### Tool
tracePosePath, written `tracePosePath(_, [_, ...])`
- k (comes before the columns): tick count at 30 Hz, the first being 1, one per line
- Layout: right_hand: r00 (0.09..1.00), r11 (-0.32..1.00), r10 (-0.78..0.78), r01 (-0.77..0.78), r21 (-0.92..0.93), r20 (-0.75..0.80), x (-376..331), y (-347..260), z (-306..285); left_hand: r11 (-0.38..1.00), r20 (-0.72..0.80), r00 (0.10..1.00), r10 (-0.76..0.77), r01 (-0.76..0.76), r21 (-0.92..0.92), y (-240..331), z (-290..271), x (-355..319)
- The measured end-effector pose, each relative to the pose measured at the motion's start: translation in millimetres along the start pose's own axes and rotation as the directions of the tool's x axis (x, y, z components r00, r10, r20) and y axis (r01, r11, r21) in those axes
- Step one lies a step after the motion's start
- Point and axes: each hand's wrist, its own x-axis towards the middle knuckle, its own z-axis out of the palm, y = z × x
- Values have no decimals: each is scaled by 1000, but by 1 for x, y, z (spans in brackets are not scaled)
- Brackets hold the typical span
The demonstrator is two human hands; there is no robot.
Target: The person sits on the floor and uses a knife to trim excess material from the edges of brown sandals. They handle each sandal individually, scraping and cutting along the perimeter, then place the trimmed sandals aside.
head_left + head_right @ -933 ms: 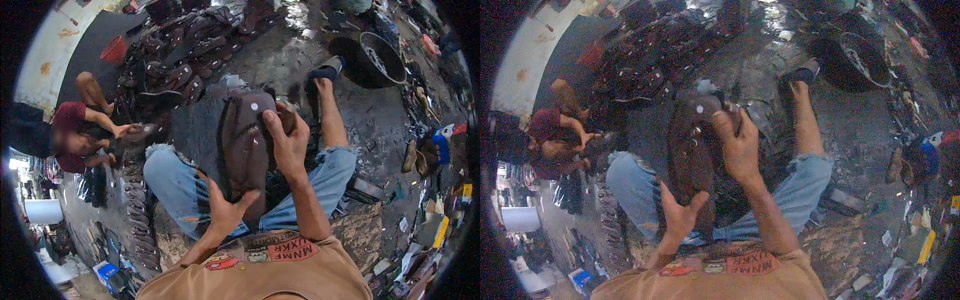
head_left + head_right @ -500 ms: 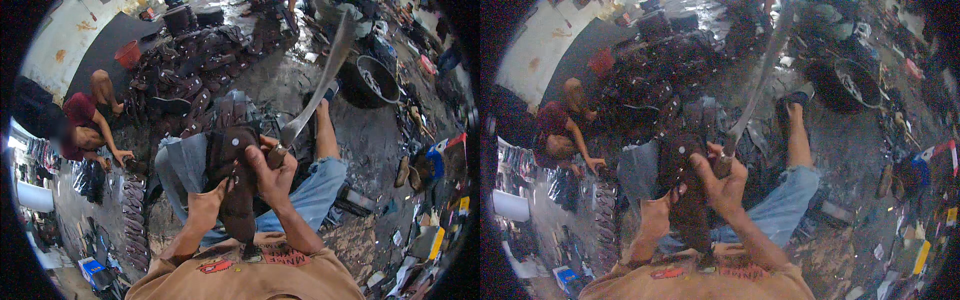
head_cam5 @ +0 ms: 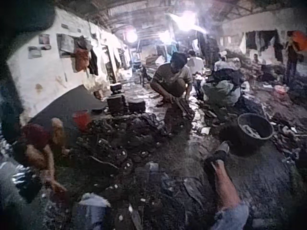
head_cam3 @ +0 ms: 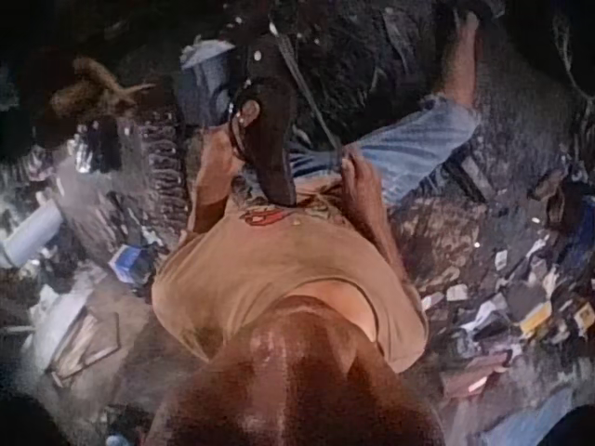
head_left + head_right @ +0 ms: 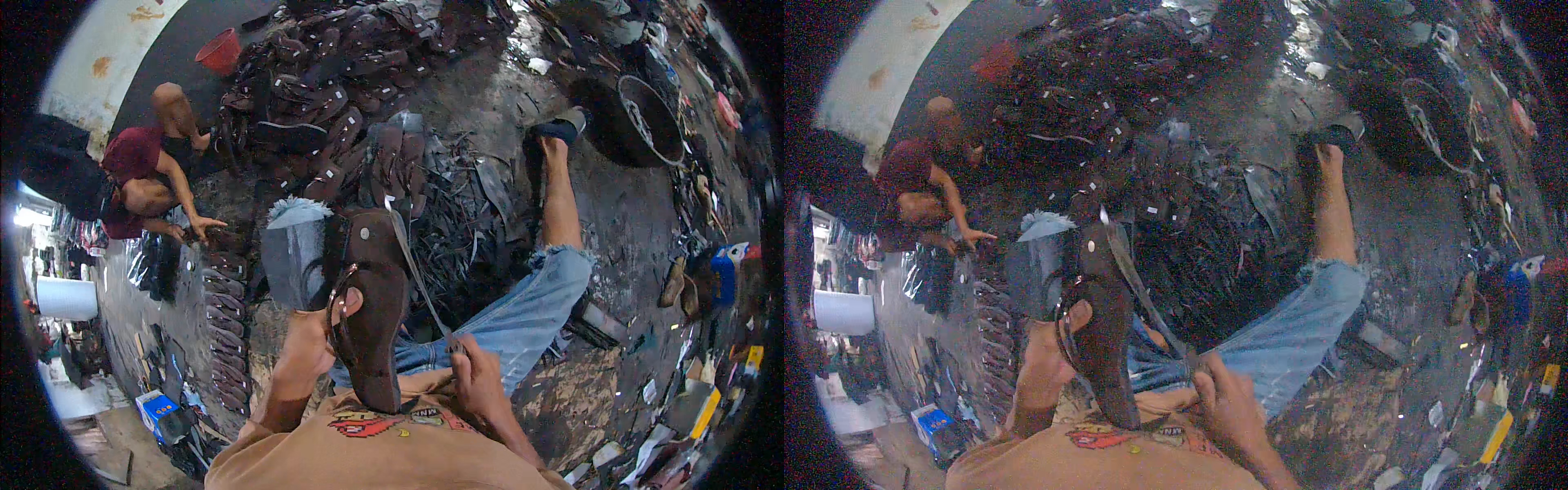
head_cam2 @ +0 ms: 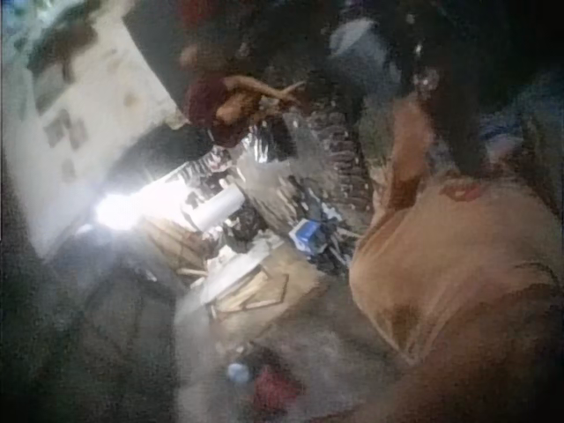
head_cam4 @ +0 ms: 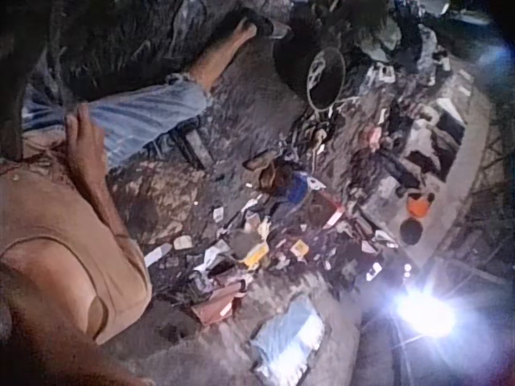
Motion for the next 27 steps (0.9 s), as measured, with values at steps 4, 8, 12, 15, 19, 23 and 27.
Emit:
tracePosePath(4, [985,989,-123,132,71,-122,82,-9,-1,906,37,989,144,-147,397,-10,-2,-6])
tracePosePath(8, [961,938,-258,273,211,-96,180,-44,-37,634,164,955,248,-288,718,2,5,-1])
tracePosePath(12, [916,936,-230,301,184,-329,157,-36,-79,416,204,976,69,-214,884,79,21,-4])
tracePosePath(15, [953,911,-246,289,293,-178,75,-25,-87,210,54,992,-115,-29,977,116,29,-32])
tracePosePath(19, [978,973,-196,185,136,72,-18,-1,-72,113,-204,958,-202,230,967,100,50,-48])
tracePosePath(23, [965,998,-21,5,61,262,-53,5,-71,142,-315,873,-373,389,910,86,54,-55])
tracePosePath(27, [920,994,35,-73,82,391,-63,11,-78,-30,-455,768,-451,496,868,77,52,-56])
